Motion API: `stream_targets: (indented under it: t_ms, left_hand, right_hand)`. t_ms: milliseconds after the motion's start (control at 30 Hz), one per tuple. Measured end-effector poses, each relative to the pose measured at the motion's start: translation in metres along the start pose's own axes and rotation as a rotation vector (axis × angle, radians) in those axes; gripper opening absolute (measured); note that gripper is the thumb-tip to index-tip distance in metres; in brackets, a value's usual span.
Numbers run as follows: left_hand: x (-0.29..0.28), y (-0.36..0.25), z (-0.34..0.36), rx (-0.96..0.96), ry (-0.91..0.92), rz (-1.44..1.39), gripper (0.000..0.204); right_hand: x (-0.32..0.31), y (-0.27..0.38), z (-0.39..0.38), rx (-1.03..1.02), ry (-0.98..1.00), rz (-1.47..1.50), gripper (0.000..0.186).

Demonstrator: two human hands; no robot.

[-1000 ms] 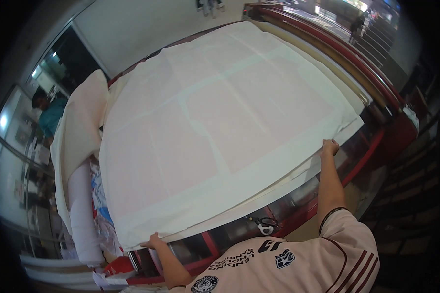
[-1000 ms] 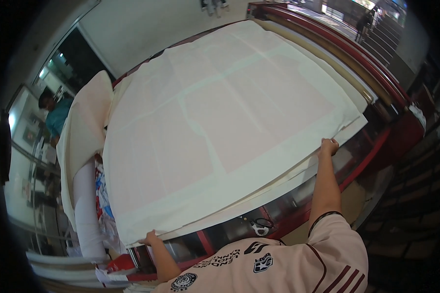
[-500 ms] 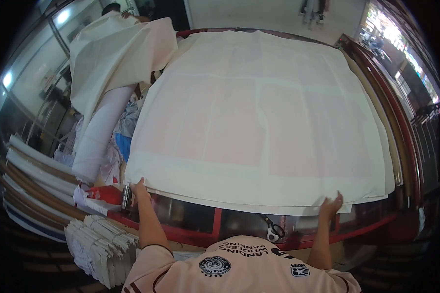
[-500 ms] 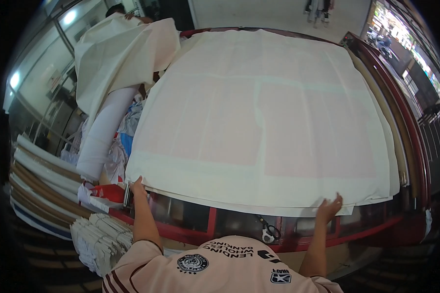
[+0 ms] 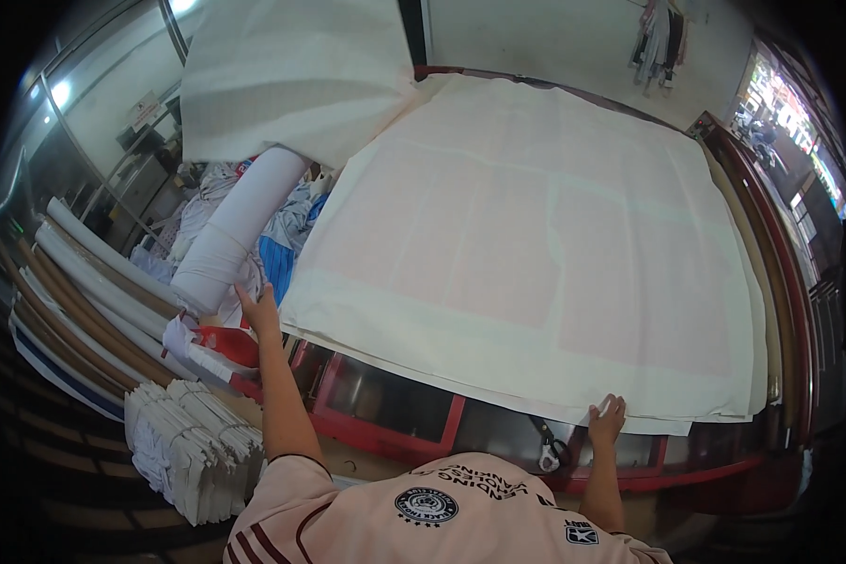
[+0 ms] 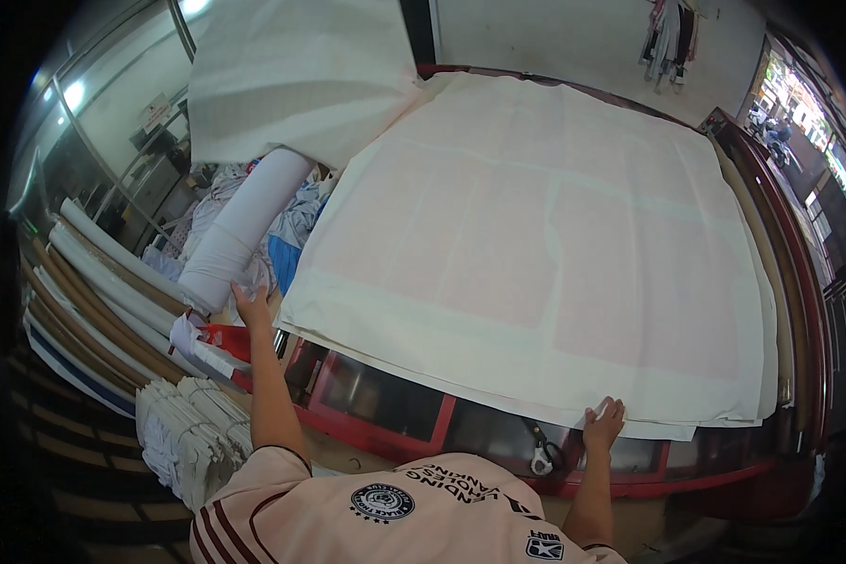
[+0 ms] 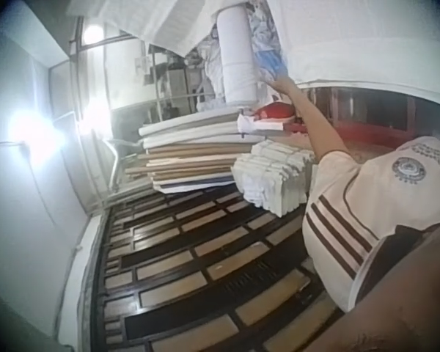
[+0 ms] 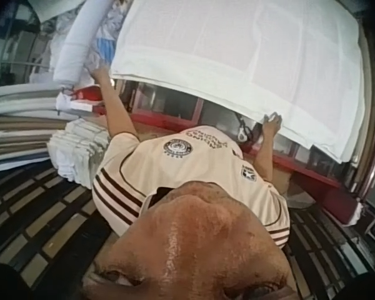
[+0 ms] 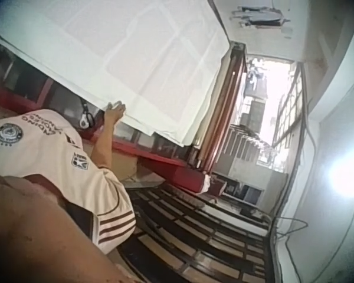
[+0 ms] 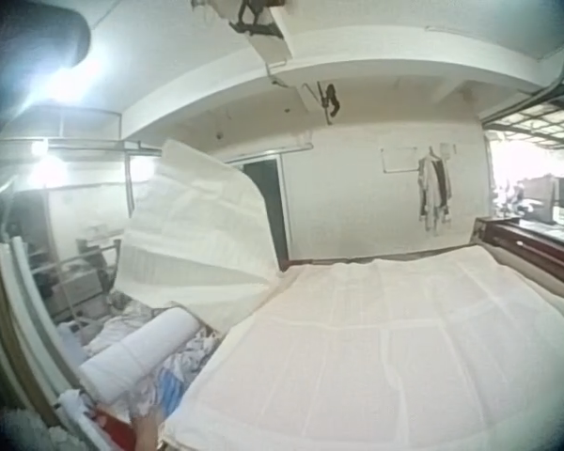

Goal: Aligning printed sublimation transfer paper onto fabric pieces for heat pressing on a large format machine.

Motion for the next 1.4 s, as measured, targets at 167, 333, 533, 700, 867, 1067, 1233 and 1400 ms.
stream_targets:
  t_ms: [167,333,533,700,867,1067,1233,1400]
  left_hand:
    - [-0.007,-0.026,0.007,0.059,0.002,-0.172,0.083]
    - [0.001,-0.052,-0.031,0.059,0.056,-0.165,0.084]
    - [0.011,-0.046,-0.076,0.000,0.212,-0.203,0.088]
    - [0.017,-0.068,-0.084,-0.001,0.266,-0.227,0.086]
    - [0.030,-0.070,-0.082,0.138,0.297,-0.240,0.087]
    - [0.038,-0.109,-0.079,0.141,0.345,-0.304,0.086]
    - [0.053,-0.129,-0.048,0.312,0.334,-0.281,0.088]
    - [0.074,-0.184,0.011,0.306,0.175,-0.546,0.104]
  right_hand:
    - [0.002,-0.002,0.002,0.010,0.021,-0.011,0.057]
    - [0.001,-0.001,0.001,0.078,0.044,-0.065,0.058]
    - [0.003,0.002,0.000,0.104,0.073,-0.082,0.059]
    - [0.000,0.004,0.000,0.116,0.089,-0.090,0.059]
    - [0.006,0.002,0.003,0.120,0.089,-0.082,0.060]
    - [0.005,-0.001,0.002,0.114,0.045,-0.086,0.058]
    - [0.003,0.001,0.000,0.085,0.054,-0.065,0.060]
    - [0.001,0.002,-0.002,0.105,0.047,-0.010,0.060]
Point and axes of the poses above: each hand's wrist, its own z-axis towards the middle knuckle, its own x-axis out of the palm, y = z × x, the point moved 2 cm from there along z, towards the middle knuckle, and after that the axes turned 13 degrees about x, right-handed, at the moved point
